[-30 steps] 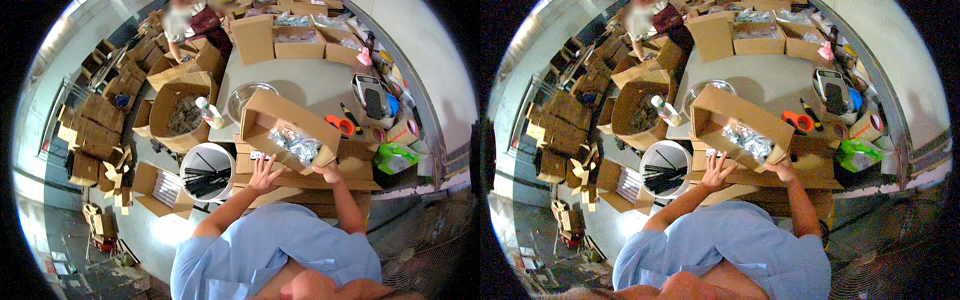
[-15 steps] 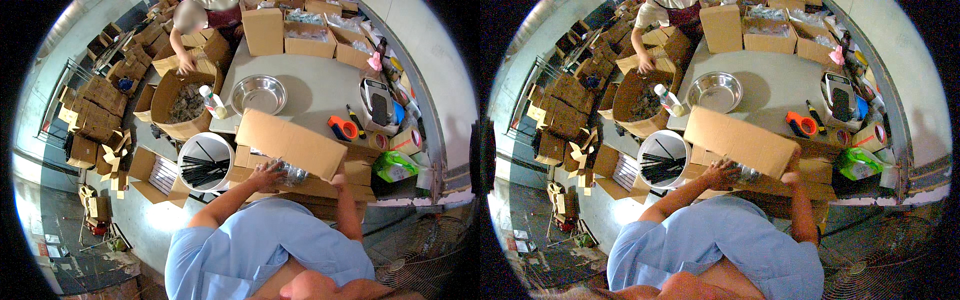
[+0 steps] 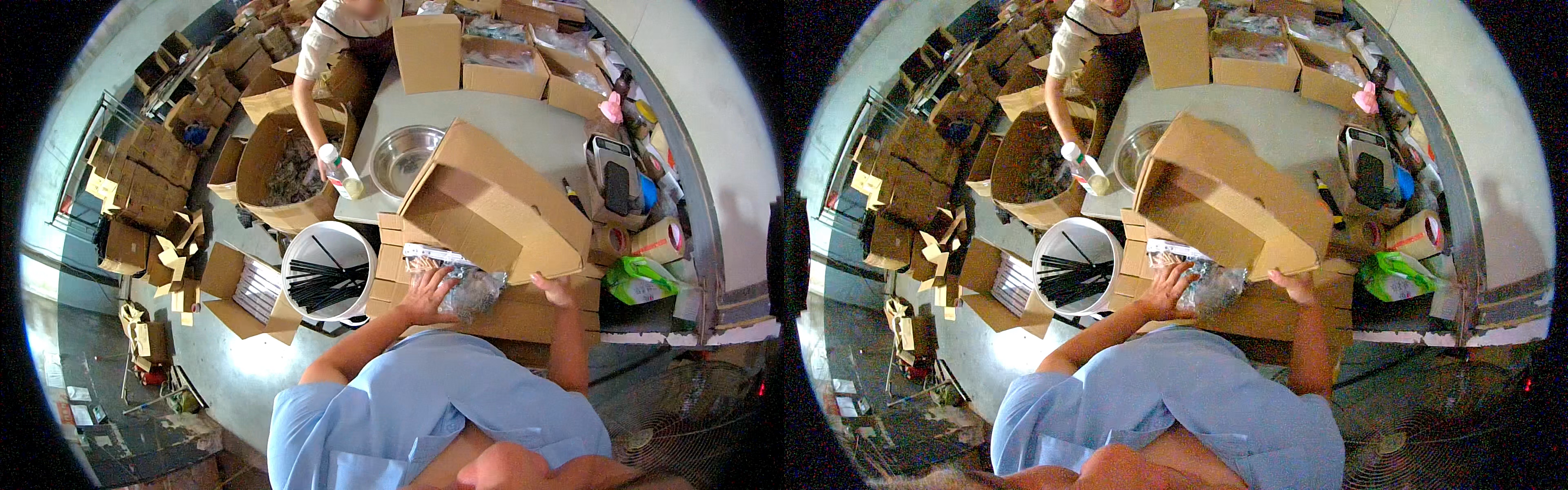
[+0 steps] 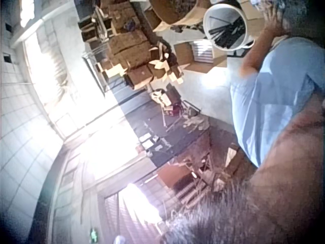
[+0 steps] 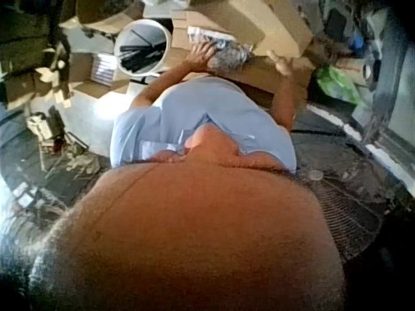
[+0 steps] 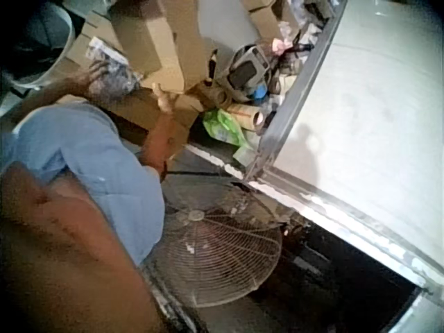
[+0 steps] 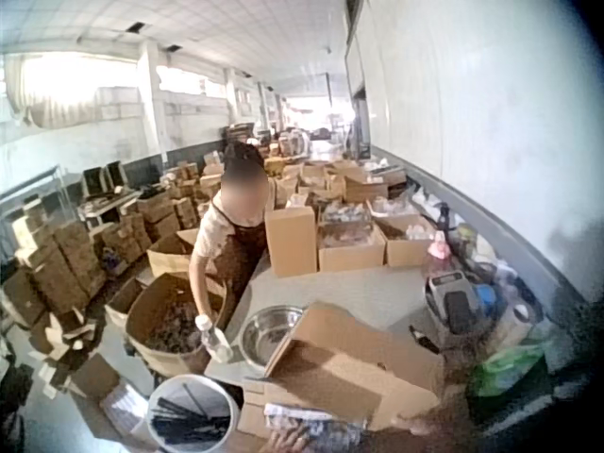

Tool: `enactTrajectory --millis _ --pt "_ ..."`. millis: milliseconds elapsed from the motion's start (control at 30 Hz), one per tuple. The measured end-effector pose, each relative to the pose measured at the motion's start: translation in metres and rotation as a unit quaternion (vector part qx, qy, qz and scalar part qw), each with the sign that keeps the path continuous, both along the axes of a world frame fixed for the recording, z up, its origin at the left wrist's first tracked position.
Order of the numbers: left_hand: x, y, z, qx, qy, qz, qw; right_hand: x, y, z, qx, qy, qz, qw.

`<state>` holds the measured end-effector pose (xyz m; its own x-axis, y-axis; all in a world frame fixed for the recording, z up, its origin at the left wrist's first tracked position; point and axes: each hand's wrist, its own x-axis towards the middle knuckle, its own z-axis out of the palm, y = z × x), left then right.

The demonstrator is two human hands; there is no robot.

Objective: The person gathers metal slides and plastic components from containers, places them into a small bag, and then seals a long cardboard box using a tape dispenser.

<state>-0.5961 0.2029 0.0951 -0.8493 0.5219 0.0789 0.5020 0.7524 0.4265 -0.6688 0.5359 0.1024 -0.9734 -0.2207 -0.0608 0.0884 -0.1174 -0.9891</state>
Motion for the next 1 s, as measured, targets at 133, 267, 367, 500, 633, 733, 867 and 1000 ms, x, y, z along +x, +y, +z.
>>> enactTrajectory --millis 133,267,367,500,633,733,867,1000 --pt "-0.011 0.018 0.017 0.069 0.095 -0.024 0.993 0.002 -0.040 0.039 0.085 0.046 0.031 0.995" --pt "-0.026 0.037 0.009 0.071 0.067 -0.056 0.994 -0.027 -0.065 0.026 -0.134 0.113 -0.104 0.979" --pt "-0.021 0.032 -0.010 -0.031 0.019 -0.099 0.994 -0.075 -0.072 0.035 -0.111 -0.049 -0.200 0.972" --pt "-0.017 0.024 -0.049 -0.134 -0.025 -0.086 0.987 -0.139 -0.097 0.057 -0.175 -0.147 -0.225 0.947" --pt "-0.011 0.006 -0.067 -0.126 0.016 0.022 0.992 -0.171 -0.102 0.031 -0.187 -0.202 -0.243 0.930" --pt "-0.010 -0.007 -0.066 -0.104 0.051 0.071 0.991 -0.163 -0.090 -0.006 -0.168 -0.177 -0.230 0.942" --pt "-0.006 -0.021 -0.073 -0.054 0.058 0.144 0.986 -0.059 -0.092 -0.028 0.001 -0.086 -0.005 0.996" --pt "-0.005 -0.031 -0.072 -0.006 -0.012 0.175 0.985 0.051 -0.099 -0.027 0.473 0.192 0.054 0.858"
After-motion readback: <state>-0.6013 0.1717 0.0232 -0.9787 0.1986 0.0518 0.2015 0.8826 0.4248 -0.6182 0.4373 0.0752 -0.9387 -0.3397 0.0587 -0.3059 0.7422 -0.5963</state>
